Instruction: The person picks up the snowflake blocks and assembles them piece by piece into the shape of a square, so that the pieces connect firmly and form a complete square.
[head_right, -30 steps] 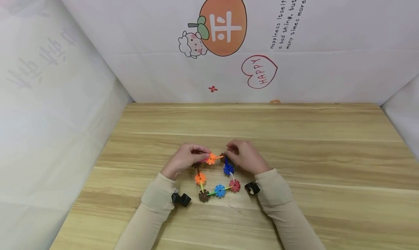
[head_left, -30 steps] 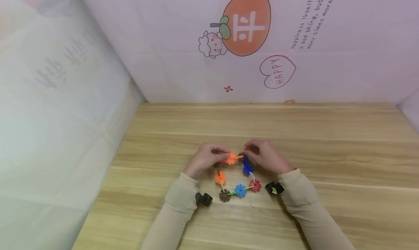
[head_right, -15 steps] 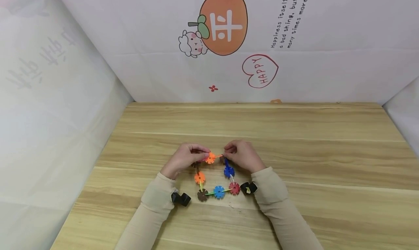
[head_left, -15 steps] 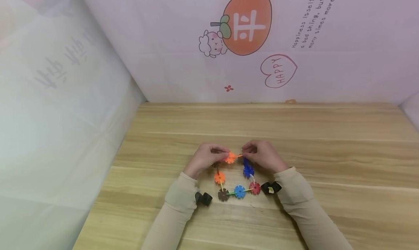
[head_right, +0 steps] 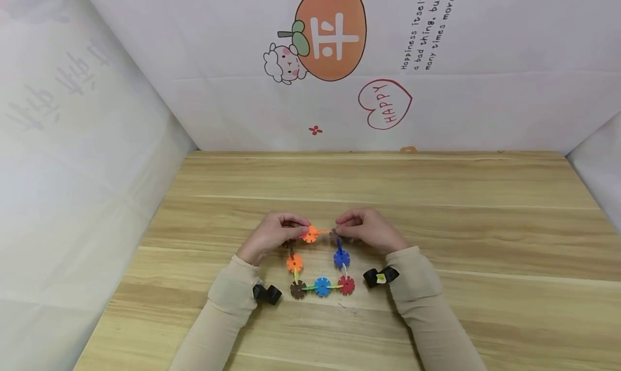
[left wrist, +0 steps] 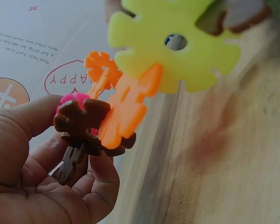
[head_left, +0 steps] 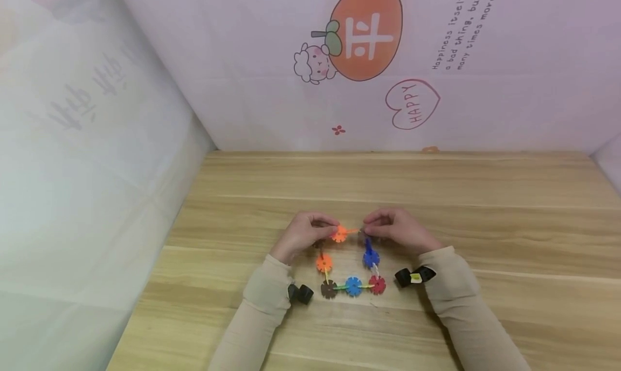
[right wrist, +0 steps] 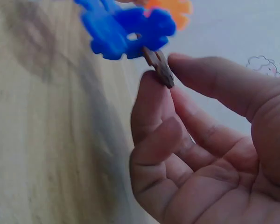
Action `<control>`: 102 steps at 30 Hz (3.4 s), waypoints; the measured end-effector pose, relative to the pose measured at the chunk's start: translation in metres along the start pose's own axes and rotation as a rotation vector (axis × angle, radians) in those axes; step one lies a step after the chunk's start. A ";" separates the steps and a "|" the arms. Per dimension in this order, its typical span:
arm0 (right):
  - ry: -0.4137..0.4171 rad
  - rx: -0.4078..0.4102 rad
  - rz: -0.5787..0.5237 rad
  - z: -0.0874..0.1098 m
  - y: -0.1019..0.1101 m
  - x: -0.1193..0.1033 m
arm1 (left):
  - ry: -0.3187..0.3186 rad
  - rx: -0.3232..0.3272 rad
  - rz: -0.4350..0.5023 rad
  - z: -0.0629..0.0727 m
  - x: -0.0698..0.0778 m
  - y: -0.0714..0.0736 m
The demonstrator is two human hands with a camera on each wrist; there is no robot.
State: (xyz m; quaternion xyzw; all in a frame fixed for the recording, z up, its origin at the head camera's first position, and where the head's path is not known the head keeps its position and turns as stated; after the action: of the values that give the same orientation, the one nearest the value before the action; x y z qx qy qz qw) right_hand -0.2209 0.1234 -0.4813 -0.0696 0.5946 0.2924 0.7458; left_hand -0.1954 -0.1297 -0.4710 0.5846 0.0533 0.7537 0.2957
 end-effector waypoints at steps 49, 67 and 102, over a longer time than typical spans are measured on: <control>-0.006 0.132 -0.067 0.013 -0.007 -0.004 | 0.010 0.021 -0.039 -0.004 0.002 -0.012; -0.019 0.170 -0.160 0.013 0.015 0.009 | 0.025 0.180 0.049 -0.005 -0.005 0.001; 0.186 0.354 0.331 0.023 0.027 0.022 | -0.199 0.298 -0.219 -0.002 -0.009 -0.001</control>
State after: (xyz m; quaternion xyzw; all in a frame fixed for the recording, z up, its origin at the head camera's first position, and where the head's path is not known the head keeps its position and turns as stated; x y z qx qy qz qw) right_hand -0.2126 0.1636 -0.4891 0.1336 0.7056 0.2941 0.6307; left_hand -0.1955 -0.1335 -0.4795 0.6842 0.1981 0.6393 0.2898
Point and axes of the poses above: each hand's wrist, its own z-axis away from the middle knuckle, its own y-axis out of the back of the hand, x = y × z, the point moved 1 cm from there along -z, towards the middle knuckle, and after that the axes turned 8 degrees about -z, right-handed, at the moved point
